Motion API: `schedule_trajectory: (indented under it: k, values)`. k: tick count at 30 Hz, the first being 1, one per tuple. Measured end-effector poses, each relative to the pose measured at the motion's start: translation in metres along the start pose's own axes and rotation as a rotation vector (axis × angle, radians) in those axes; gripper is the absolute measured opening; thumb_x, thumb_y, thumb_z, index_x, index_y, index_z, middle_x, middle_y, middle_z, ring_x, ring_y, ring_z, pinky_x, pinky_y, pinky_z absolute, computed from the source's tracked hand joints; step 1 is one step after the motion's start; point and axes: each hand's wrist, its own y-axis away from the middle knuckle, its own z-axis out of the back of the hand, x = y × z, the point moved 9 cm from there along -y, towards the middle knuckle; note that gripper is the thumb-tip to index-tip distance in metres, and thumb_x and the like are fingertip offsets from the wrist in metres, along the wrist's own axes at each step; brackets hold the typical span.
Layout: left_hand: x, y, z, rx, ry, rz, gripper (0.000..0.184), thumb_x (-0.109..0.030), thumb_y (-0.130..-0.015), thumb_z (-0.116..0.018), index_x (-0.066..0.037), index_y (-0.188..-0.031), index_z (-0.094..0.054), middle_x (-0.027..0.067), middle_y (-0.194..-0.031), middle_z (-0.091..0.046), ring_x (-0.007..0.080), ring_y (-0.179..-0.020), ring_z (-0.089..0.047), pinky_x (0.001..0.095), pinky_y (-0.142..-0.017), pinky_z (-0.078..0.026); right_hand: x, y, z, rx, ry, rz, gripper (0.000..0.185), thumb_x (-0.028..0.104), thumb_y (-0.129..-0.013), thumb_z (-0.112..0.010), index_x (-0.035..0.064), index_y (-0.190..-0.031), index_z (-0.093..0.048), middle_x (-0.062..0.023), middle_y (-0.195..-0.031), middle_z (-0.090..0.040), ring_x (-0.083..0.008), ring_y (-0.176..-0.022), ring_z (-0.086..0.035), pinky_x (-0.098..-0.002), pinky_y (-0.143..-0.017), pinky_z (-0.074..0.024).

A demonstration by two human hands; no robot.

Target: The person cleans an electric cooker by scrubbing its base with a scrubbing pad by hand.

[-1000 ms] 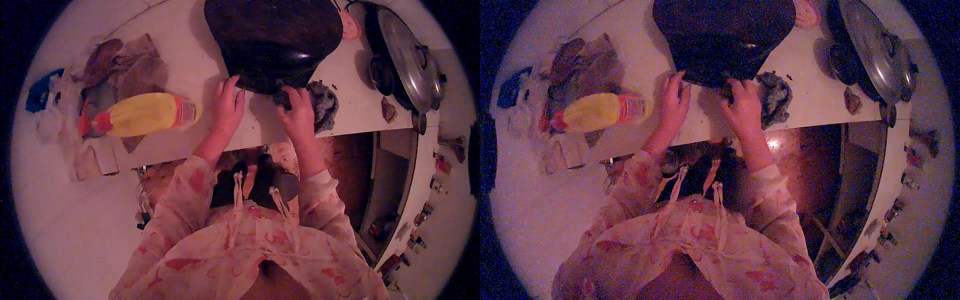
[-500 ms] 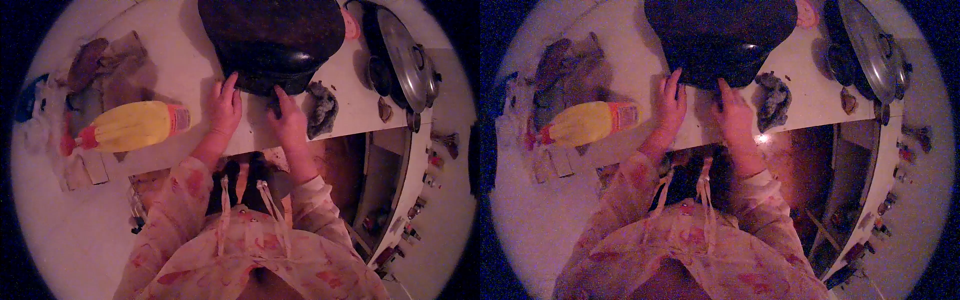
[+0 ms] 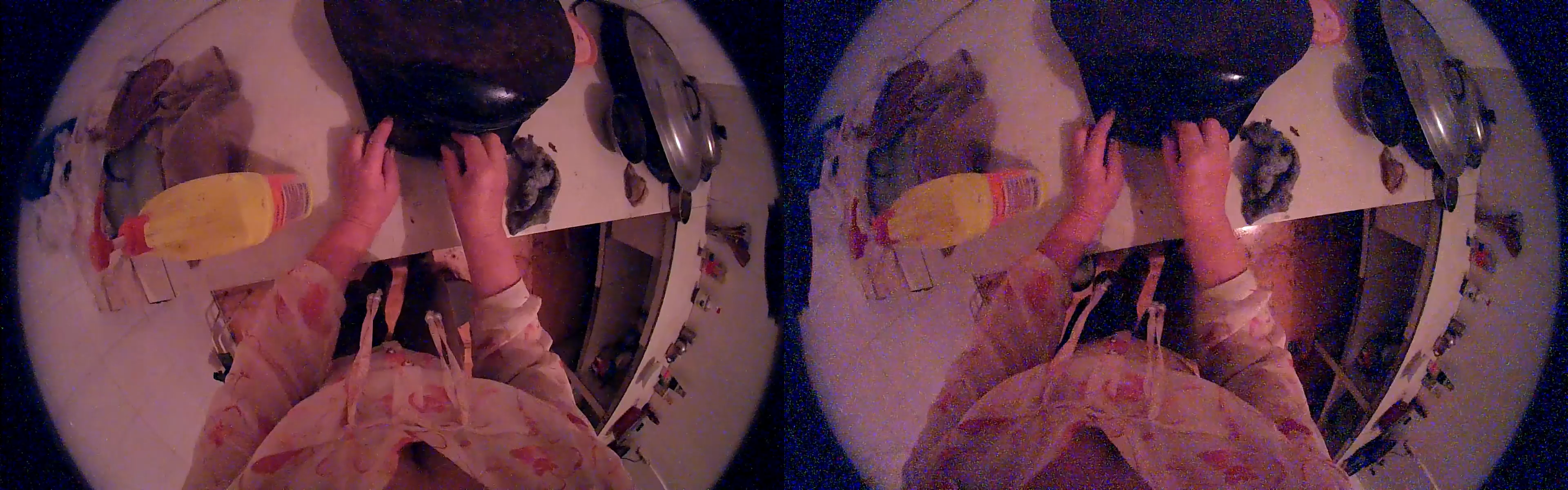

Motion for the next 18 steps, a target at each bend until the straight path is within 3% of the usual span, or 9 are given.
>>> schedule_trajectory:
  k: [4, 6, 9, 12, 18]
  values:
    - [-0.001, -0.001, 0.001, -0.038, 0.016, -0.021, 0.043, -0.007, -0.077, -0.053, -0.012, -0.120, -0.050, 0.0168, -0.095, -0.049, 0.0345, -0.087, -0.048, 0.0412, -0.076, -0.040, -0.013, 0.001, 0.003, -0.050, -0.019, -0.179, 0.021, 0.005, -0.067, -0.066, 0.0025, -0.087, -0.058, -0.0146, -0.084, -0.053, -0.0340, -0.080, -0.052, -0.0390, -0.070, -0.0446]
    - [-0.002, 0.001, 0.003, -0.052, 0.001, -0.030, 0.044, -0.007, -0.077, -0.054, -0.012, -0.120, -0.050, 0.0173, -0.096, -0.049, 0.0350, -0.088, -0.048, 0.0414, -0.077, -0.040, 0.008, 0.001, -0.013, 0.034, 0.108, -0.026, 0.020, 0.003, -0.067, -0.065, 0.0024, -0.085, -0.058, -0.0147, -0.084, -0.052, -0.0339, -0.080, -0.052, -0.0395, -0.070, -0.0450]
    - [-0.003, 0.001, 0.005, -0.083, 0.017, -0.046, 0.044, -0.007, -0.077, -0.054, -0.013, -0.121, -0.050, 0.0172, -0.096, -0.049, 0.0351, -0.087, -0.048, 0.0417, -0.077, -0.041, 0.022, 0.003, -0.016, 0.038, 0.025, 0.057, 0.020, 0.002, -0.066, -0.064, 0.0028, -0.085, -0.058, -0.0154, -0.083, -0.052, -0.0347, -0.079, -0.052, -0.0408, -0.069, -0.0451]
    - [-0.004, 0.000, 0.005, -0.069, -0.037, -0.060, 0.044, -0.007, -0.077, -0.054, -0.013, -0.121, -0.050, 0.0168, -0.096, -0.049, 0.0349, -0.086, -0.048, 0.0416, -0.076, -0.041, 0.011, 0.003, -0.008, 0.151, 0.016, 0.063, 0.018, 0.002, -0.066, -0.063, 0.0025, -0.084, -0.058, -0.0153, -0.082, -0.052, -0.0353, -0.077, -0.052, -0.0415, -0.067, -0.0447]
    - [-0.008, 0.000, 0.005, -0.078, -0.028, -0.091, 0.045, -0.007, -0.076, -0.054, -0.012, -0.121, -0.050, 0.0158, -0.092, -0.049, 0.0339, -0.084, -0.048, 0.0409, -0.074, -0.041, -0.007, 0.002, -0.003, 0.076, 0.133, 0.059, 0.016, 0.003, -0.066, -0.061, 0.0028, -0.081, -0.057, -0.0145, -0.080, -0.051, -0.0355, -0.077, -0.052, -0.0415, -0.064, -0.0445]
